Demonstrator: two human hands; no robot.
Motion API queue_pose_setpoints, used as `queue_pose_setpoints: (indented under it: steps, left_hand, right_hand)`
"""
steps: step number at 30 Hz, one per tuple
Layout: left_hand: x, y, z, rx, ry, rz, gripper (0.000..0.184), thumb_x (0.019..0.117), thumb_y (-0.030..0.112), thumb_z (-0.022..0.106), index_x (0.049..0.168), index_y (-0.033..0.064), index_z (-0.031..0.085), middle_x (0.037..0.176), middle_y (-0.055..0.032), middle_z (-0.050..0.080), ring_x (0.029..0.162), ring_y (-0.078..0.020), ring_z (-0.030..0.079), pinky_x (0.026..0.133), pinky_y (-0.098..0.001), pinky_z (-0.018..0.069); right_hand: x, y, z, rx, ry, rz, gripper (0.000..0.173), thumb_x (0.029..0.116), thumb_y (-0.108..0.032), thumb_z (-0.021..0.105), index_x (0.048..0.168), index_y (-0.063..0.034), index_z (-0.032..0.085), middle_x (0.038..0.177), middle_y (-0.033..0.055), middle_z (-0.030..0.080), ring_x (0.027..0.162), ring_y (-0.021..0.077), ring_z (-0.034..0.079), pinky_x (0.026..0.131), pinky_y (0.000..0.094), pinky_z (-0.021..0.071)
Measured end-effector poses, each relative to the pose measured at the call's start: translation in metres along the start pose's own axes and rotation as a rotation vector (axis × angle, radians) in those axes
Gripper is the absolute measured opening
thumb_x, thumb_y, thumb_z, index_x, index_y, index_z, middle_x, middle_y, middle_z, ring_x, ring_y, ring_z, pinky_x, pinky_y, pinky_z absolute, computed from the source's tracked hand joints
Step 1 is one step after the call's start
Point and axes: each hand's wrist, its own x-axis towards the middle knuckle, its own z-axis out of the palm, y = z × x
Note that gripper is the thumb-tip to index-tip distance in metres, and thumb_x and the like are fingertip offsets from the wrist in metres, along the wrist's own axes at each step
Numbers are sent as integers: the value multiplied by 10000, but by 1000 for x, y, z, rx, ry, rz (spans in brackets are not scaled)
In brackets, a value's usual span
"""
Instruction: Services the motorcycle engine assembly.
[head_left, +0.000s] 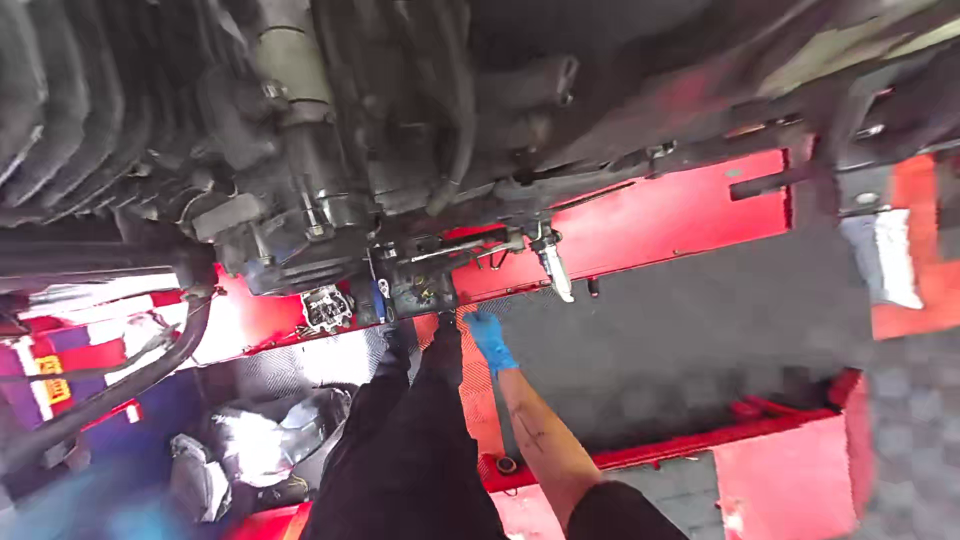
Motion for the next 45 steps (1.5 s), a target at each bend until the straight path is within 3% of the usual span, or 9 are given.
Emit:
queue_pose_setpoints:
  steps: [4,7,15,19,22,33,36,39,45]
  left_hand:
    - [-68,4,134,-116,-841,-215,542,976,347,672,1415,40,588,1397,-197,616,1290,-327,603,1101,-514,486]
    - [-92,-16,195,-92,-1172,-363,601,999,315,668,1506,40,497,1463,-206,566,1362,-340,549,1175,-509,411]
    - [-96,-67,203,6,-1096,-400,290,1039,245,588,1202,60,740,1234,-170,713,1174,-340,678,1052,-552,508]
    - [-99,-98,213,-172,-1059,-592,259,1029,261,618,1126,52,735,1096,-141,740,1062,-273,706,1004,-515,537]
    - [-108,-119,219,-266,-1025,-694,248,1017,235,633,1139,44,732,1083,-135,743,1046,-246,708,998,-488,544]
    - [-162,-169,204,-67,-1135,-939,369,1030,347,597,1234,63,715,1198,-197,718,1169,-366,670,1048,-622,481]
    - [-166,-163,200,-136,-1069,-1005,382,1033,361,595,1236,59,711,1176,-194,724,1143,-360,680,1039,-616,492]
    - [-175,-151,192,-248,-925,-1066,345,1039,322,588,1192,43,721,1131,-185,735,1096,-334,700,1022,-584,516]
    - [-234,-132,207,-459,-699,-1207,351,1046,302,567,1202,20,706,1139,-189,729,1074,-326,705,1006,-565,532]
  right_hand:
    - [-100,-48,54,262,-600,-66,245,1019,-166,598,1181,-9,692,1001,103,708,812,162,659,738,361,573]
    - [-140,-84,82,434,-760,-16,234,1006,-53,594,1214,31,662,1016,115,726,837,168,704,785,352,608]
    - [-129,-110,131,-20,-833,-57,342,1083,-248,517,1294,1,619,1086,167,715,899,236,731,827,426,613]
    - [-43,-113,145,-317,-141,-202,398,1020,-312,578,1248,0,672,1197,235,688,1142,382,660,1000,573,513]
    - [2,-122,157,-447,29,-199,464,1017,-303,552,1331,33,617,1329,257,630,1259,392,607,1065,552,482]
    - [25,-150,147,-627,-245,-48,504,898,-352,689,1281,-26,657,1278,219,667,1213,383,631,986,616,498]
    - [34,-140,132,-489,-339,-75,375,893,-256,716,1153,13,682,1145,240,678,1083,386,649,919,613,510]
    - [36,-124,114,-278,-483,-68,230,876,-125,699,1059,7,655,912,139,679,769,238,670,700,437,580]
    - [2,-108,86,-251,-906,-151,390,883,-36,696,1266,-7,625,1106,100,684,906,153,668,821,345,579]
